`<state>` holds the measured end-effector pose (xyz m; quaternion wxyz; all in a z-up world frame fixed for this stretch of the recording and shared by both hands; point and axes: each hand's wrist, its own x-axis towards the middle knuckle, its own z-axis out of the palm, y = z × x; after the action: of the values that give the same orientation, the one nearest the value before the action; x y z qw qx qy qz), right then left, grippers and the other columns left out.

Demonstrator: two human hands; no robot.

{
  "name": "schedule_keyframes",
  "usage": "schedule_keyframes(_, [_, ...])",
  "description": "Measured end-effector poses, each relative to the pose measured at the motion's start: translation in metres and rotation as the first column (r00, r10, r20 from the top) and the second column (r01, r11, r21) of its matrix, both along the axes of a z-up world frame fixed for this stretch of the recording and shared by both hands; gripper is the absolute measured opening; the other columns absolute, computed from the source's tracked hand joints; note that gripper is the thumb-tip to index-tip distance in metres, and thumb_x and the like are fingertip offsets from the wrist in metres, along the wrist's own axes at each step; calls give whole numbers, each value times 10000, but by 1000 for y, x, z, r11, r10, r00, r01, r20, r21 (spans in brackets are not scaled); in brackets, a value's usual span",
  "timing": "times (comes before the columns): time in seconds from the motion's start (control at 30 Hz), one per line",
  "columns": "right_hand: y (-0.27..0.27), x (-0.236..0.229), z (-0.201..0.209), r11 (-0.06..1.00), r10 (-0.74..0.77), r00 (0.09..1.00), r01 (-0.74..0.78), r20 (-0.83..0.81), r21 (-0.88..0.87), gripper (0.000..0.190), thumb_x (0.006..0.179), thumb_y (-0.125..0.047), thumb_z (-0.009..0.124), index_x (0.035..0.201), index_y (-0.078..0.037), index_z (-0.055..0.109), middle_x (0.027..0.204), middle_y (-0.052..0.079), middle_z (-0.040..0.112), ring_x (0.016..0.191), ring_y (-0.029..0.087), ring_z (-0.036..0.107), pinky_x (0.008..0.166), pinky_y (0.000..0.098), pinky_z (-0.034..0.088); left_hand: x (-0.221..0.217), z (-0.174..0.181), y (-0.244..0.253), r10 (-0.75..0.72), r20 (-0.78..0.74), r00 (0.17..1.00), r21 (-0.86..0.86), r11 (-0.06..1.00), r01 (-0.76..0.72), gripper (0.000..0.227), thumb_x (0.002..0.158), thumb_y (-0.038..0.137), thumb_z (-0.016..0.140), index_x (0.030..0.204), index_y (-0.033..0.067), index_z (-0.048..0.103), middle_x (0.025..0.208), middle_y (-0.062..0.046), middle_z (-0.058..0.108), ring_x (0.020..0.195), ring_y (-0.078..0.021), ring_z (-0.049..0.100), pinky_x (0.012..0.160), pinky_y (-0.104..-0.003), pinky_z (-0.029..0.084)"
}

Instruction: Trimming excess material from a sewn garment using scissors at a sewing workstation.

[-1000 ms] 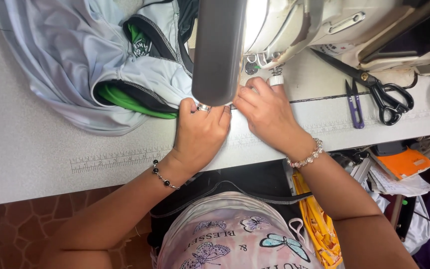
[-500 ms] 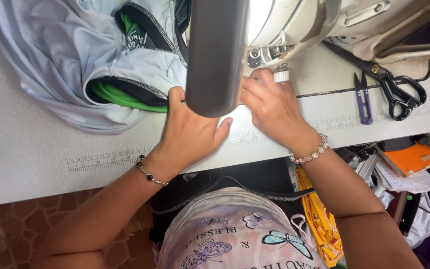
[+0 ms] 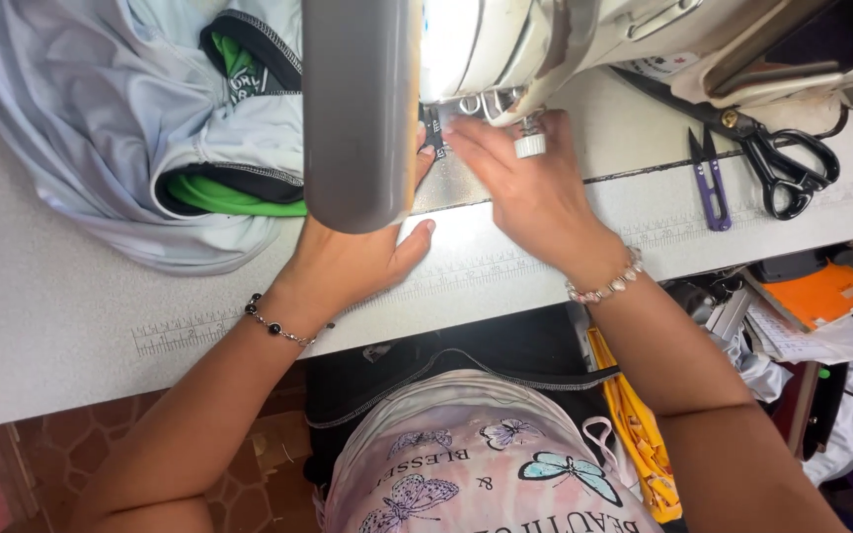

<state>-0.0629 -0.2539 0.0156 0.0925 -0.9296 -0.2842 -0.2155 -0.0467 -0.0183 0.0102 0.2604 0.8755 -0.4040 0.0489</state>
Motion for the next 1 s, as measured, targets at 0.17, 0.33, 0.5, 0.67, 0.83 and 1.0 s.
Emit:
schedule_keyframes(0.17, [-64, -26, 5, 984, -147, 988, 140, 53, 112, 415, 941, 131, 452, 1184, -11, 758, 1135, 108, 661, 1006, 340, 558, 871, 463, 382, 0, 4, -1, 68, 35, 997, 1, 998, -68, 482, 933, 348, 614, 1352, 110, 622, 1168, -119, 616, 1109, -346, 512, 967, -514, 302])
schedule_keyframes(0.33, [-142, -57, 17, 909, -400, 881, 346, 252, 235, 464, 814, 314, 502, 1108, 122, 805, 1082, 229, 718, 1054, 358, 690, 858, 428, 579, 2, 11, -3, 62, 30, 998, 2, 998, -62, 287, 940, 274, 572, 1193, 194, 682, 963, 13, 602, 887, -270, 479, 862, -443, 290])
schedule_keyframes(0.5, [-196, -80, -1, 828, -550, 823, 514, 142, 226, 448, 1247, -176, 556, 1601, 28, 371, 1606, 228, 344, 1498, 474, 408, 1237, 643, 464, 4, 22, -6, 97, -78, 992, -17, 995, -98, 582, 957, 281, 533, 1531, 197, 473, 1234, 117, 679, 971, -225, 475, 887, -410, 253])
schedule_keyframes(0.67, [-181, -74, 6, 875, -478, 851, 440, 219, 202, 389, 1245, -207, 491, 1442, 126, 524, 1433, 294, 498, 1311, 504, 548, 1047, 627, 520, 2, 13, -6, 101, -208, 973, -108, 986, -125, 322, 923, 325, 651, 1182, 149, 574, 1071, 113, 633, 1087, -206, 486, 993, -434, 240])
schedule_keyframes(0.83, [-203, -74, -17, 868, -496, 826, 476, 268, 141, 569, 1294, -139, 435, 1139, 207, 859, 1127, 271, 761, 1075, 420, 668, 899, 521, 522, 2, -11, -3, 73, -127, 989, 71, 995, -64, 748, 1018, 472, 584, 1596, 58, 349, 1621, -47, 430, 1514, -298, 325, 1267, -499, 184])
schedule_keyframes(1.0, [-191, -69, -1, 884, -465, 818, 404, 339, 236, 435, 1217, -112, 501, 1265, 256, 727, 1318, 358, 638, 1302, 454, 536, 1054, 604, 521, 6, 8, -7, 98, 0, 995, 91, 991, -98, 353, 954, 432, 622, 878, 93, 558, 876, -37, 494, 956, -281, 460, 901, -460, 320])
